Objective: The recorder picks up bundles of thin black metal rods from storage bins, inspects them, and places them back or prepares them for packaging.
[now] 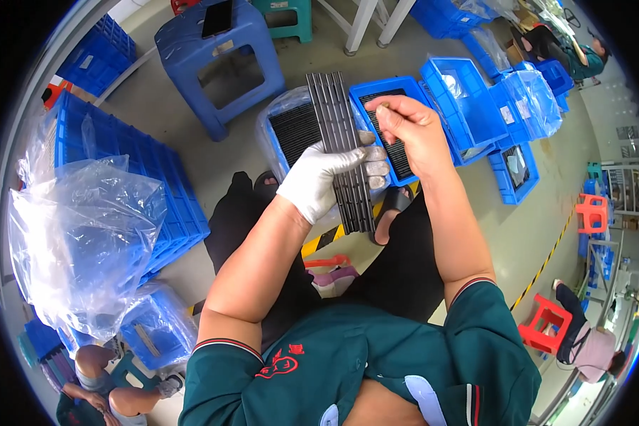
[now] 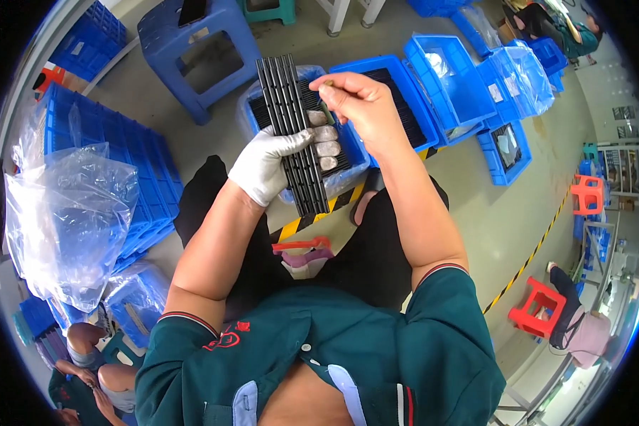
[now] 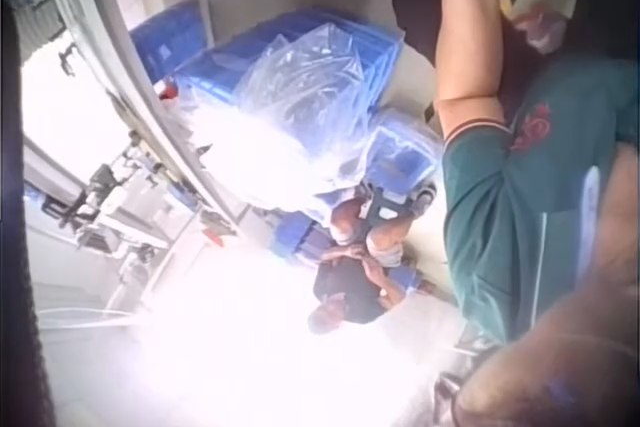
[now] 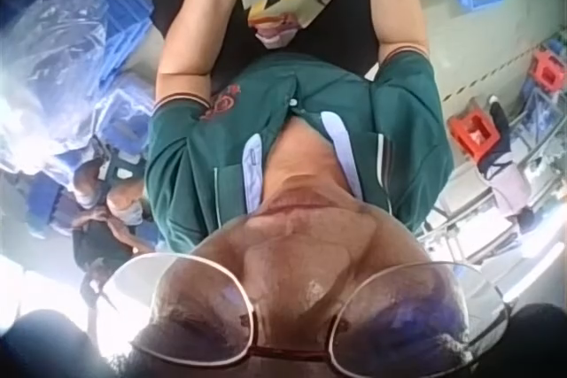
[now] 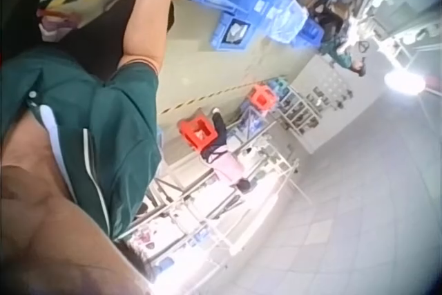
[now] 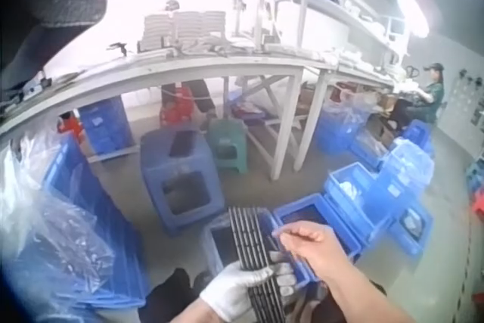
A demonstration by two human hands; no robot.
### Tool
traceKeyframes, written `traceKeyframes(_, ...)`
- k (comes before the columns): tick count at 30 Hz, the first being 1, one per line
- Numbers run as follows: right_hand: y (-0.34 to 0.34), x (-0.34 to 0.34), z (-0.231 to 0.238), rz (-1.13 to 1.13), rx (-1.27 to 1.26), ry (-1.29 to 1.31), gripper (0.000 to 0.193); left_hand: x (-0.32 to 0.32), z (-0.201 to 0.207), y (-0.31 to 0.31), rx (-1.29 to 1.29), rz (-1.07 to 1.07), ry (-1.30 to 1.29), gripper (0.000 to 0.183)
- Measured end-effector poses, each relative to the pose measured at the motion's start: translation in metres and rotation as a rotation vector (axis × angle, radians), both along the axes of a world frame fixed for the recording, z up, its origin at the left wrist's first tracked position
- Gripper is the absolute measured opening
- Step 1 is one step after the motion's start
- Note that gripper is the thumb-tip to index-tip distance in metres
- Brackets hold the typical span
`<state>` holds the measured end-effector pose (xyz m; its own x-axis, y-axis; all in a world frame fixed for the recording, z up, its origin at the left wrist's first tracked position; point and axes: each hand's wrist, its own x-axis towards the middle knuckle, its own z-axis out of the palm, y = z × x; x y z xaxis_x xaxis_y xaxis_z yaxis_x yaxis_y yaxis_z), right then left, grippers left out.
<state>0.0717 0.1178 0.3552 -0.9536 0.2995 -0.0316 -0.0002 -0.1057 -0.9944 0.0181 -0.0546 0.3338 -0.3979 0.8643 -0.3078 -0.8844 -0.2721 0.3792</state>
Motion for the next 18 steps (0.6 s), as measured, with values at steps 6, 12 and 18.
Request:
traceKeyframes(6,-0.006,0.001,-0.006,-0.047,0.115,0.046,0.015,0.001,-0.004,0.002,-0.104,0.023,0.066,0.022)
traceKeyframes(12,-0.013,0.003,-0.006,-0.057,0.297,0.072,0.015,0.000,-0.006,0.002,-0.125,0.022,0.085,0.021)
traceKeyframes(18,-0.018,0.003,-0.007,-0.078,0.405,0.085,0.014,0.000,-0.009,0.002,-0.124,0.025,0.096,0.025)
